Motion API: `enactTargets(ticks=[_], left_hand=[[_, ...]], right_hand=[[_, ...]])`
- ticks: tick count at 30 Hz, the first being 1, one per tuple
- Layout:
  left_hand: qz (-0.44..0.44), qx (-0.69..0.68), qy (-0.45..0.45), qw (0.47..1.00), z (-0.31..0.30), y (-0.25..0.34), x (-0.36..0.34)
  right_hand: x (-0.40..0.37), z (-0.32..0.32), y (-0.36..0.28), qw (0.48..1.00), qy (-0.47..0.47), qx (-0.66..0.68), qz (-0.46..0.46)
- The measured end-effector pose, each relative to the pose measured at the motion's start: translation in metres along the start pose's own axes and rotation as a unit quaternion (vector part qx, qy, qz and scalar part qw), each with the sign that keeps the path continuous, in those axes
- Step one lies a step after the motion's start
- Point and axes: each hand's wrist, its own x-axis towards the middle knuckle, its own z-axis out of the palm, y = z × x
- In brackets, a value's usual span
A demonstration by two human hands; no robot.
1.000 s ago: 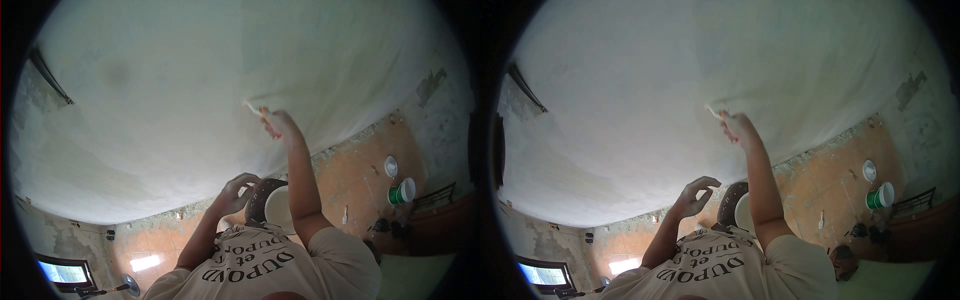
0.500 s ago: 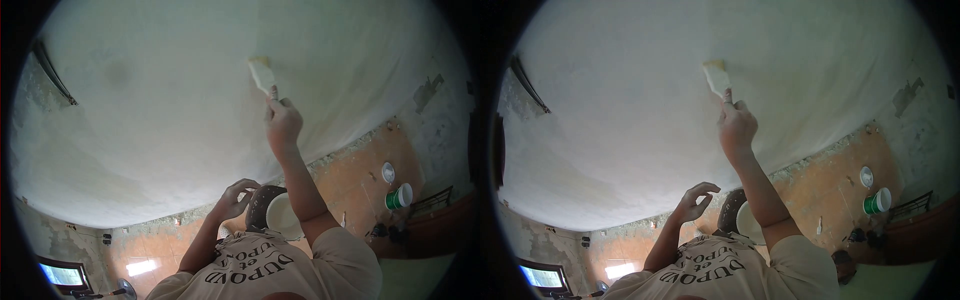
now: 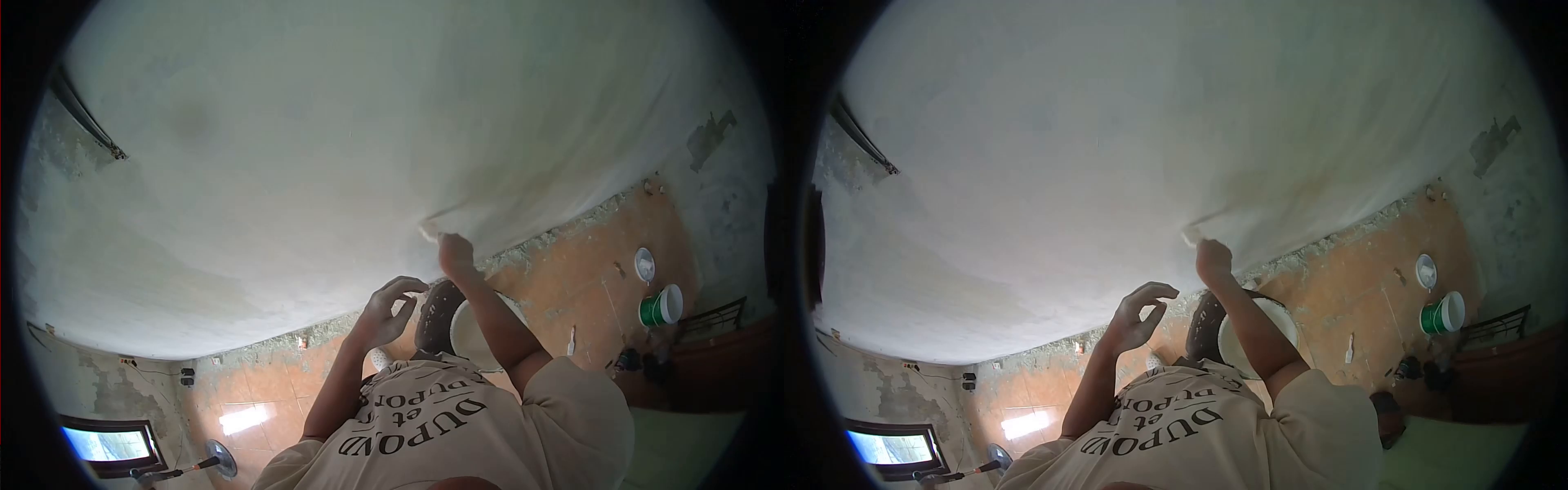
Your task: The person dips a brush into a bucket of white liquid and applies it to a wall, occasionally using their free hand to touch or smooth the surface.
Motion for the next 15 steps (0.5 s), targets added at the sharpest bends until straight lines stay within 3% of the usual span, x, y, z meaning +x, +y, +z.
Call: enactTargets(ticks=[2,8,9,12,15], left_hand=[[0.001,0.002,0.001,1.0,-0.003,0.002,0.0],[0.013,0.016,-0.006,1.0,-0.007,-0.003,0.001],[0.008,0.009,-0.008,1.0,-0.008,-0.006,0.0],[-0.003,-0.003,-0.015,1.0,-0.007,-0.012,0.0],[-0.012,-0.007,-0.022,1.0,-0.006,-0.016,0.0]], right_hand=[[0.013,-0.04,-0.01,0.996,0.075,0.03,0.027],[0.025,-0.197,-0.037,0.959,0.258,0.112,-0.04],[0.02,-0.21,-0.04,0.96,0.256,0.112,-0.035],[0.014,-0.228,-0.04,0.875,0.406,0.247,-0.093],[0.019,-0.204,-0.045,0.84,0.45,0.286,-0.094]])
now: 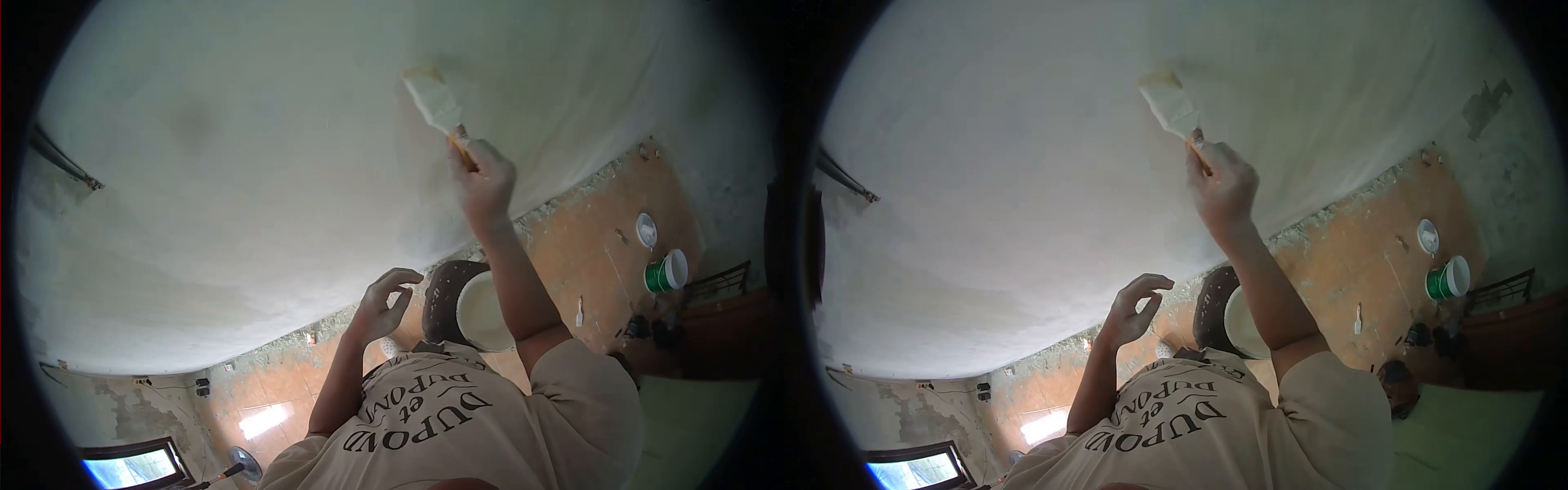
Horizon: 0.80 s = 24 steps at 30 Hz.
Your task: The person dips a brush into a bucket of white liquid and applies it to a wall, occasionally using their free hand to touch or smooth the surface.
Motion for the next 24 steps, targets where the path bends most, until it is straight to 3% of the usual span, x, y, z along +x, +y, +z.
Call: enactTargets(ticks=[5,10,12,13,15,16,18,19,21,23,24], left_hand=[[-0.038,0.002,-0.015,0.999,0.0,-0.005,-0.002],[-0.059,0.01,-0.019,0.998,-0.003,-0.011,-0.008],[-0.069,0.015,-0.023,0.997,-0.003,-0.013,-0.009],[-0.074,0.021,-0.025,0.997,-0.003,-0.013,-0.009],[-0.076,0.017,-0.025,0.997,-0.003,-0.011,-0.008],[-0.076,0.013,-0.023,0.997,-0.003,-0.01,-0.007],[-0.067,0.024,-0.032,0.997,-0.004,-0.009,-0.005],[-0.063,0.032,-0.033,0.997,-0.005,-0.008,-0.005],[-0.061,0.042,-0.033,0.997,-0.005,-0.006,-0.005],[-0.076,0.036,-0.027,0.996,-0.002,-0.004,-0.006],[-0.076,0.037,-0.028,0.996,-0.001,-0.003,-0.007]], right_hand=[[-0.104,0.062,0.079,0.997,-0.053,-0.058,-0.005],[-0.212,0.07,0.117,0.979,-0.154,-0.123,0.046],[-0.236,0.066,0.124,0.936,-0.279,-0.166,0.139],[-0.246,0.065,0.132,0.935,-0.279,-0.165,0.142],[-0.261,0.062,0.143,0.858,-0.399,-0.226,0.231],[-0.264,0.06,0.145,0.858,-0.397,-0.227,0.234],[-0.264,0.061,0.147,0.787,-0.41,-0.238,0.394],[-0.26,0.065,0.147,0.789,-0.405,-0.237,0.396],[-0.248,0.077,0.147,0.831,-0.306,-0.113,0.451],[-0.218,0.084,0.137,0.823,-0.255,0.01,0.508],[-0.187,0.078,0.121,0.785,-0.243,0.071,0.565]])
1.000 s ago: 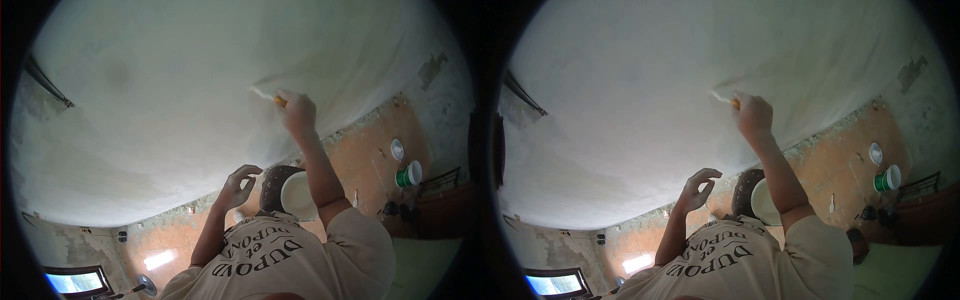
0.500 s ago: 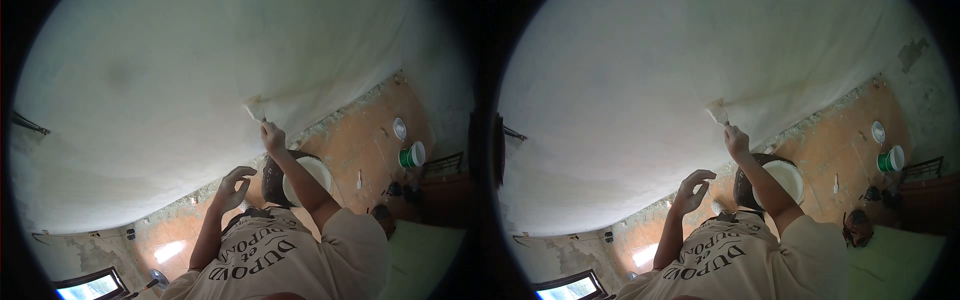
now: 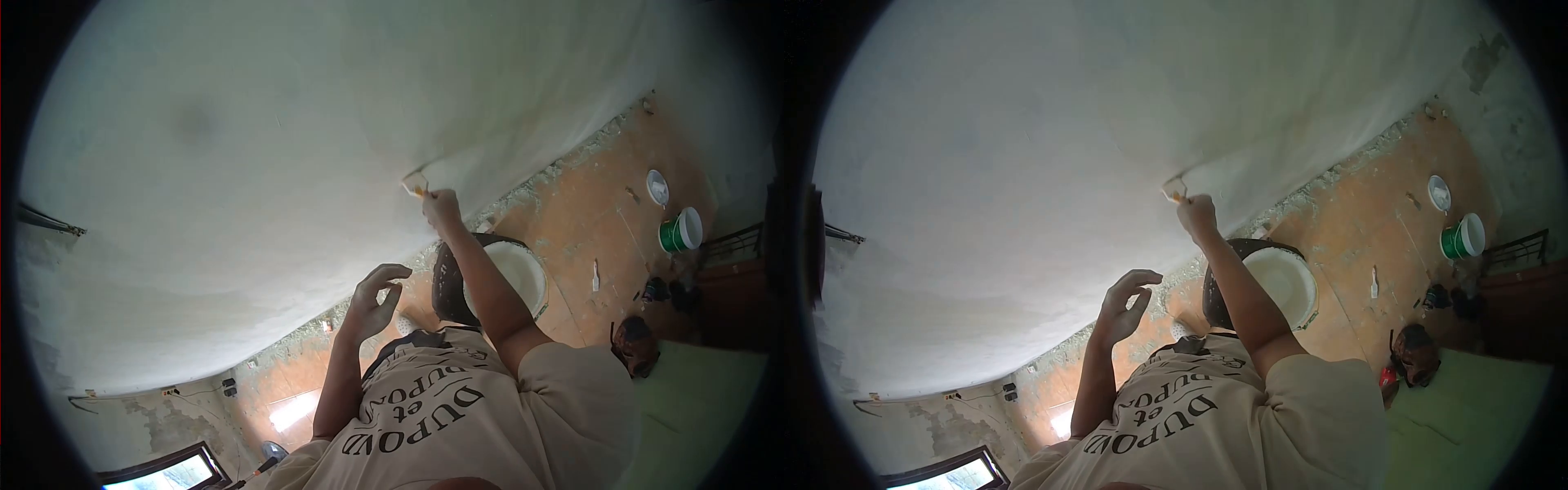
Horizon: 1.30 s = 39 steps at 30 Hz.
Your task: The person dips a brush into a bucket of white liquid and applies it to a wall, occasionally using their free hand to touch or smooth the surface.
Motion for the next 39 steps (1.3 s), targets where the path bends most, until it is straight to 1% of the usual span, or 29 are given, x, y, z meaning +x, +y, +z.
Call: enactTargets(ticks=[1,2,4,5,6,7,8,10,11,13,14,16,18,19,21,22,24,25,27,28,30,31,33,34,37,39], left_hand=[[0.0,-0.005,0.0,1.0,0.001,0.0,0.0],[0.001,-0.01,-0.001,1.0,0.003,0.0,0.0],[0.001,-0.002,0.001,1.0,0.006,0.002,0.0],[0.003,0.003,0.003,1.0,0.008,0.003,0.0],[0.003,0.004,0.002,1.0,0.009,0.003,0.001],[0.007,0.002,0.001,1.0,0.011,0.003,0.002],[0.011,0.0,0.0,1.0,0.013,0.003,0.001],[0.007,-0.003,0.0,1.0,0.016,0.005,0.0],[0.004,-0.005,-0.001,1.0,0.016,0.006,0.001],[0.003,-0.002,0.001,1.0,0.018,0.004,0.001],[-0.001,-0.001,0.005,1.0,0.019,0.003,0.0],[-0.003,-0.007,0.009,1.0,0.019,0.004,-0.002],[-0.016,-0.002,0.013,1.0,0.019,0.002,-0.004],[-0.018,-0.003,0.014,1.0,0.02,0.002,-0.005],[-0.025,0.002,0.025,0.999,0.02,0.001,-0.008],[-0.028,0.001,0.025,0.999,0.02,0.0,-0.009],[-0.033,0.016,0.022,0.999,0.02,0.0,-0.01],[-0.03,0.013,0.023,0.999,0.02,0.002,-0.01],[-0.027,0.013,0.02,0.999,0.019,0.002,-0.01],[-0.021,0.013,0.016,1.0,0.019,0.002,-0.009],[-0.018,0.011,0.014,1.0,0.019,0.001,-0.005],[-0.021,0.006,0.014,1.0,0.021,0.0,-0.004],[-0.016,0.003,0.006,1.0,0.025,-0.002,0.0],[-0.013,0.0,-0.001,1.0,0.026,-0.002,0.001],[-0.007,0.003,-0.023,1.0,0.03,0.0,0.007],[-0.007,-0.002,-0.035,0.999,0.033,0.0,0.011]], right_hand=[[-0.014,-0.012,-0.037,0.996,-0.03,0.071,0.049],[-0.027,-0.022,-0.065,0.996,-0.029,0.073,0.048],[-0.052,-0.039,-0.108,0.986,-0.026,0.162,-0.003],[-0.065,-0.048,-0.128,0.986,-0.026,0.164,-0.003],[-0.077,-0.057,-0.146,0.982,-0.02,0.183,-0.036],[-0.082,-0.062,-0.153,0.977,-0.014,0.201,-0.069],[-0.077,-0.062,-0.152,0.977,-0.014,0.2,-0.069],[-0.053,-0.058,-0.143,0.968,0.007,0.139,-0.208],[-0.04,-0.056,-0.138,0.968,0.009,0.14,-0.21],[-0.01,-0.047,-0.115,0.976,-0.108,0.175,-0.069],[0.005,-0.04,-0.095,0.976,-0.109,0.177,-0.07],[0.038,-0.027,-0.045,0.965,-0.166,0.202,-0.019],[0.061,-0.022,0.009,0.969,-0.197,0.149,0.016],[0.064,-0.02,0.029,0.969,-0.198,0.149,0.017],[0.061,-0.017,0.055,0.974,-0.137,0.073,0.166],[0.059,-0.016,0.062,0.973,-0.138,0.072,0.168],[0.053,-0.016,0.074,0.974,-0.074,-0.052,0.208],[0.049,-0.017,0.078,0.973,-0.075,-0.053,0.21],[0.048,-0.02,0.084,0.975,-0.03,-0.128,0.179],[0.051,-0.021,0.086,0.976,-0.027,-0.125,0.177],[0.059,-0.023,0.088,0.975,0.007,-0.172,0.138],[0.056,-0.028,0.071,0.976,0.01,-0.171,0.138],[0.058,-0.041,0.02,0.965,0.045,-0.234,0.107],[0.054,-0.049,-0.003,0.965,0.047,-0.233,0.109],[0.027,-0.078,-0.065,0.972,0.064,-0.193,0.114],[0.004,-0.097,-0.093,0.995,0.066,-0.061,0.037]])
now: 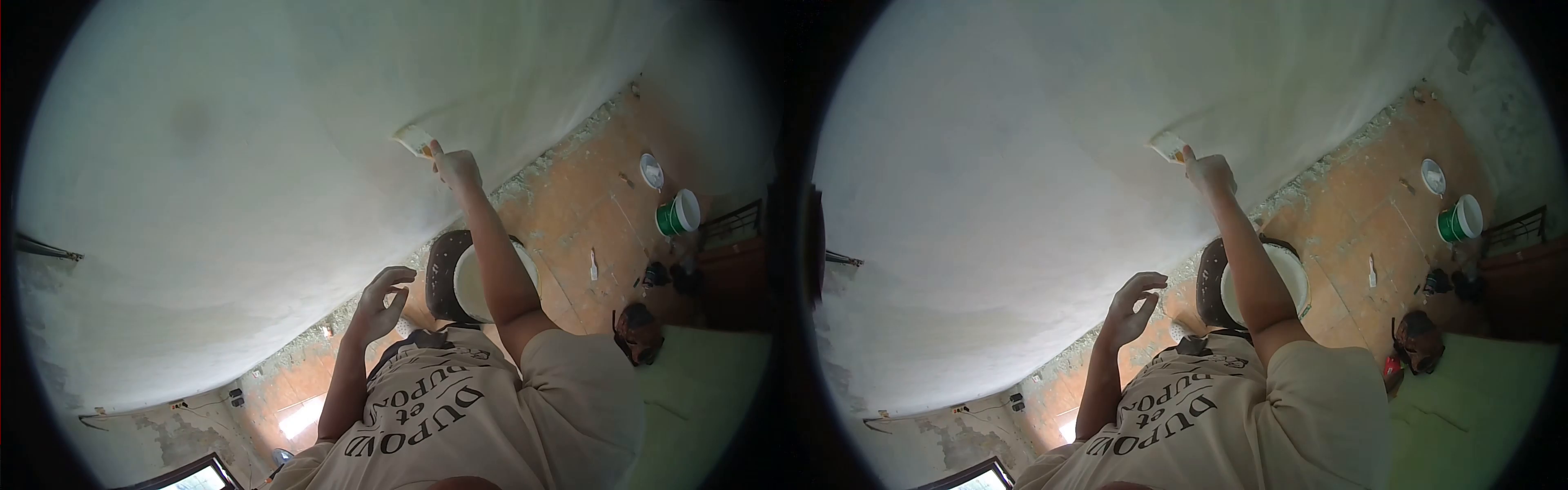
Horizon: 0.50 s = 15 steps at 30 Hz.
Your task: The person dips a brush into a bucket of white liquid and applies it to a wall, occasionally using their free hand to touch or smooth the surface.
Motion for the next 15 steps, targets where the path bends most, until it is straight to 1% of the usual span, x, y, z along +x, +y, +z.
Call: enactTargets(ticks=[1,3,4,6,7,9,10,11,12,13,15], left_hand=[[-0.003,-0.004,-0.01,1.0,0.002,0.0,0.001],[0.0,-0.002,-0.017,1.0,0.004,0.0,0.003],[0.007,0.003,-0.022,1.0,0.004,0.001,0.006],[-0.001,0.0,-0.025,1.0,0.004,0.003,0.007],[-0.01,-0.004,-0.025,1.0,0.004,0.003,0.007],[-0.013,0.001,-0.02,1.0,0.005,0.003,0.006],[-0.015,0.006,-0.017,1.0,0.005,0.002,0.005],[-0.017,0.007,-0.016,1.0,0.005,0.002,0.004],[-0.024,0.008,-0.01,1.0,0.004,0.0,0.002],[-0.031,0.011,-0.004,0.999,0.002,0.0,0.001],[-0.041,0.014,0.004,0.999,0.001,0.0,-0.003]], right_hand=[[-0.001,-0.003,-0.002,1.0,0.001,-0.001,0.002],[-0.002,-0.006,-0.001,0.999,-0.005,0.013,-0.051],[0.002,-0.004,0.004,0.999,-0.004,0.014,-0.05],[0.023,0.012,0.028,0.994,-0.063,0.072,-0.053],[0.038,0.026,0.044,0.994,-0.064,0.072,-0.054],[0.078,0.065,0.092,0.982,-0.141,0.118,-0.041],[0.106,0.094,0.124,0.982,-0.143,0.118,-0.04],[0.134,0.127,0.158,0.987,-0.106,0.096,-0.069],[0.136,0.137,0.159,0.99,-0.069,0.074,-0.098],[0.137,0.141,0.164,0.989,-0.072,0.078,-0.099],[0.129,0.143,0.176,0.991,-0.089,0.02,-0.097]])
